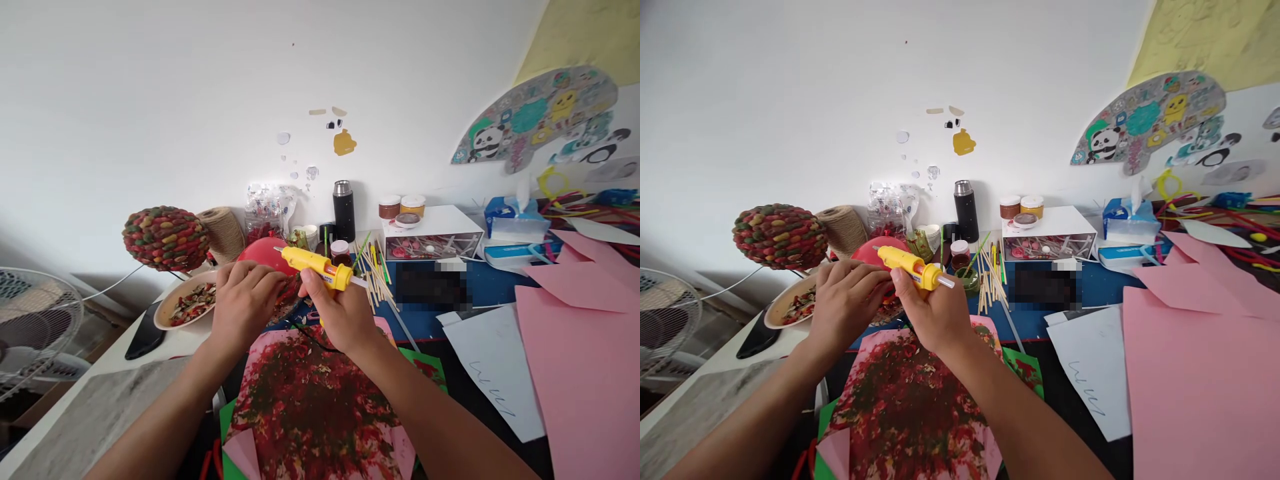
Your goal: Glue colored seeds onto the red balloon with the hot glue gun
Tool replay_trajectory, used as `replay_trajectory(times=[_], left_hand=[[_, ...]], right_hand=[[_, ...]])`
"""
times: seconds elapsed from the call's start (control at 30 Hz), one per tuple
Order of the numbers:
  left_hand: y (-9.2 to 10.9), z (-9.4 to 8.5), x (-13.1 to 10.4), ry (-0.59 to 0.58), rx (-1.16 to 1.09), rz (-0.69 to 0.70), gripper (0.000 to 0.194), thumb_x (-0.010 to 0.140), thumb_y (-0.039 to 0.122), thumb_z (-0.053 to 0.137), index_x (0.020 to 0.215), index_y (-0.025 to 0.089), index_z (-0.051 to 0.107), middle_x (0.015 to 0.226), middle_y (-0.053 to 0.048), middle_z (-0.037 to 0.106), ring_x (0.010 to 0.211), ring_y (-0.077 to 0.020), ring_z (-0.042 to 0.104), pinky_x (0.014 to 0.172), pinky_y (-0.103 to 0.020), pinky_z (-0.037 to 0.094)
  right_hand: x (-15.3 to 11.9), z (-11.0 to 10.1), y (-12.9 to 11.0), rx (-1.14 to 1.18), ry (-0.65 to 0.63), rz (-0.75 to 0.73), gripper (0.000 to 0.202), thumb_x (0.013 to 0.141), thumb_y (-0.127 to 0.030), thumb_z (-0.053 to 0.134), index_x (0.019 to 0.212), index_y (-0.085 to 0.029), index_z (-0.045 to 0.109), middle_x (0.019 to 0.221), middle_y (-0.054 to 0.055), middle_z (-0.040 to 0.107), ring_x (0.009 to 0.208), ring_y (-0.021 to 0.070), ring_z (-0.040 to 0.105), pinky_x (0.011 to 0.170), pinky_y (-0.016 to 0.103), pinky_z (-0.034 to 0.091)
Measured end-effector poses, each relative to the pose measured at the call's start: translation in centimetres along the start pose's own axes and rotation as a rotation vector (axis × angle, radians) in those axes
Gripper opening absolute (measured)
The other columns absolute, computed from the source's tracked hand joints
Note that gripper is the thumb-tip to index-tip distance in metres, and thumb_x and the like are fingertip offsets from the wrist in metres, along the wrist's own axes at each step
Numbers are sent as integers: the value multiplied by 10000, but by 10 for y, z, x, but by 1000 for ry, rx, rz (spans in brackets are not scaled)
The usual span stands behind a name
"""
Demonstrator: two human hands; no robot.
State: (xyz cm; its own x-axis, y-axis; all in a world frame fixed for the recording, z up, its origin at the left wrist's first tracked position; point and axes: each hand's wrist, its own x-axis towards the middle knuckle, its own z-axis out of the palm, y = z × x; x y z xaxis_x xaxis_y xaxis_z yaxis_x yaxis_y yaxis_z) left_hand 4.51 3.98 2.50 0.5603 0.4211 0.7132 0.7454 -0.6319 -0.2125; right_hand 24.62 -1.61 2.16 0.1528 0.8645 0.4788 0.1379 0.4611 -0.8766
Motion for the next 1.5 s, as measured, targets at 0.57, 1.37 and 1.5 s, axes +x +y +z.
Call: replay_trajectory(times=[0.57, 1.37, 1.5], left_hand=[[-4, 4, 1, -97, 56, -21, 201, 1053, 241, 615, 937, 267, 777, 926, -109, 800, 958, -343, 645, 859, -473, 414], [-2, 9, -1, -180, 248, -68, 293, 1086, 240, 545, 837, 215, 698, 844, -100, 676, 820, -310, 624, 732, -427, 450], [-1, 11, 0, -149, 248, -52, 283, 1080, 220, 549, 838, 209, 694, 826, -98, 667, 811, -311, 622, 717, -428, 445]], right_hand=[[-2, 2, 4, -188, -82, -120, 531, 1117, -551, 507, 780, -224, 754, 590, 6, 630, 583, 191, 661, 601, 306, 488], [-4, 5, 8, -193, -111, -190, 476, 1102, -491, 546, 725, -226, 662, 590, -13, 590, 559, 163, 578, 591, 289, 419], [-4, 6, 8, -193, -105, -194, 479, 1106, -485, 549, 719, -225, 658, 581, -20, 572, 548, 158, 558, 582, 288, 407]])
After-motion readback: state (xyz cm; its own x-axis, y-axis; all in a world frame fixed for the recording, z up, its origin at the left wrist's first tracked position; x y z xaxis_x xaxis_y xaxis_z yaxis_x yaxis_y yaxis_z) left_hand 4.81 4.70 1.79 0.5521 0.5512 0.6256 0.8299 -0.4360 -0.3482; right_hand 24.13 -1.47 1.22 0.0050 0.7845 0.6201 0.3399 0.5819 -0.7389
